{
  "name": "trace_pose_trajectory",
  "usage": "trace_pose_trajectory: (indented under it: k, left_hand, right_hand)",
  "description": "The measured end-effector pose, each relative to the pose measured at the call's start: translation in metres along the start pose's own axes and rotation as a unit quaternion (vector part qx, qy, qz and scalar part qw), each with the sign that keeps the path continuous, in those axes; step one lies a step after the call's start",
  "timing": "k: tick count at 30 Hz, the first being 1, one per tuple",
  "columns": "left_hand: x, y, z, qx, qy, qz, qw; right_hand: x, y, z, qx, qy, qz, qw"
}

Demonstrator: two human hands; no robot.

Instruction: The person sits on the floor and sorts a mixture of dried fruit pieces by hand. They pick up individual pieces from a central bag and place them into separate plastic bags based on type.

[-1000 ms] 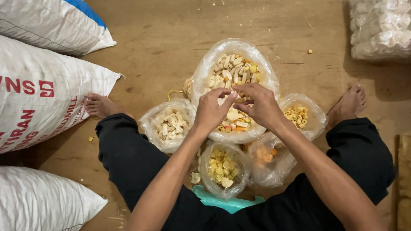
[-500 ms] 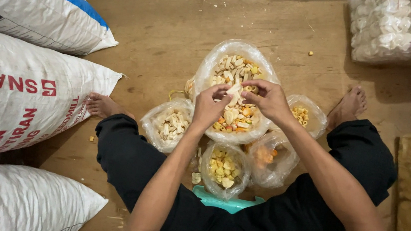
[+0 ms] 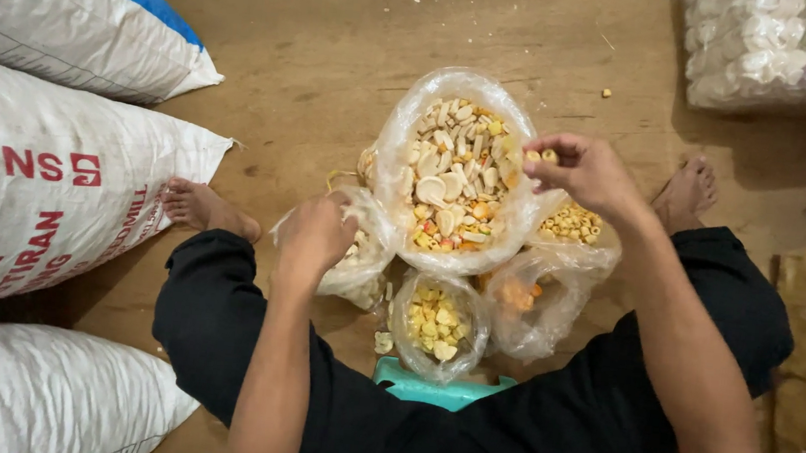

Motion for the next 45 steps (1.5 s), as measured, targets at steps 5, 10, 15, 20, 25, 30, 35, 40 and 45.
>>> trace_pose_trajectory:
  k: [5,10,15,20,25,30,35,40,45]
  left_hand:
    - [-0.012,0.008,-0.002,0.006,-0.039,0.015,0.999]
    - [-0.034,0.036,0.012,-0.059,-0.053,0.032,0.996]
    - [-0.027,0.070,0.019,-0.106,-0.015,0.004,0.994]
    - [-0.011,0.088,0.025,-0.112,0.042,-0.051,0.991]
    - [-0.016,0.090,0.036,-0.124,0.086,-0.052,0.987]
    - [-0.010,0.108,0.036,-0.202,0.179,-0.050,0.962]
    - [-0.025,0.110,0.048,-0.212,0.191,-0.040,0.958]
    - [-0.028,0.108,0.051,-0.216,0.195,-0.036,0.956]
    - [-0.023,0.109,0.049,-0.247,0.247,-0.027,0.937]
  right_hand:
    - [0.033,0.048,0.013,-0.106,-0.015,-0.398,0.911]
    - [0.086,0.135,0.044,-0.181,-0.007,-0.543,0.820]
    - [0.150,0.253,0.109,-0.191,0.015,-0.662,0.725]
    - [0.154,0.268,0.115,-0.197,0.034,-0.667,0.718]
    - [0.099,0.225,0.102,-0.122,0.038,-0.677,0.725]
    - [-0.034,0.107,0.051,0.042,-0.052,-0.597,0.800]
    - [-0.104,0.179,0.085,0.090,-0.132,-0.634,0.756]
    - [-0.146,0.232,0.092,0.117,-0.185,-0.705,0.674]
    - [-0.160,0.187,0.062,0.241,-0.112,-0.761,0.592]
Point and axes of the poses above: each hand's wrist, its own z-axis towards the middle knuckle, its own x-axis out of the back of the hand, y = z × x, the point moved 10 cm from there along z, towards the middle knuckle, and after that the axes turned 9 degrees about -x, right-handed, at the moved point
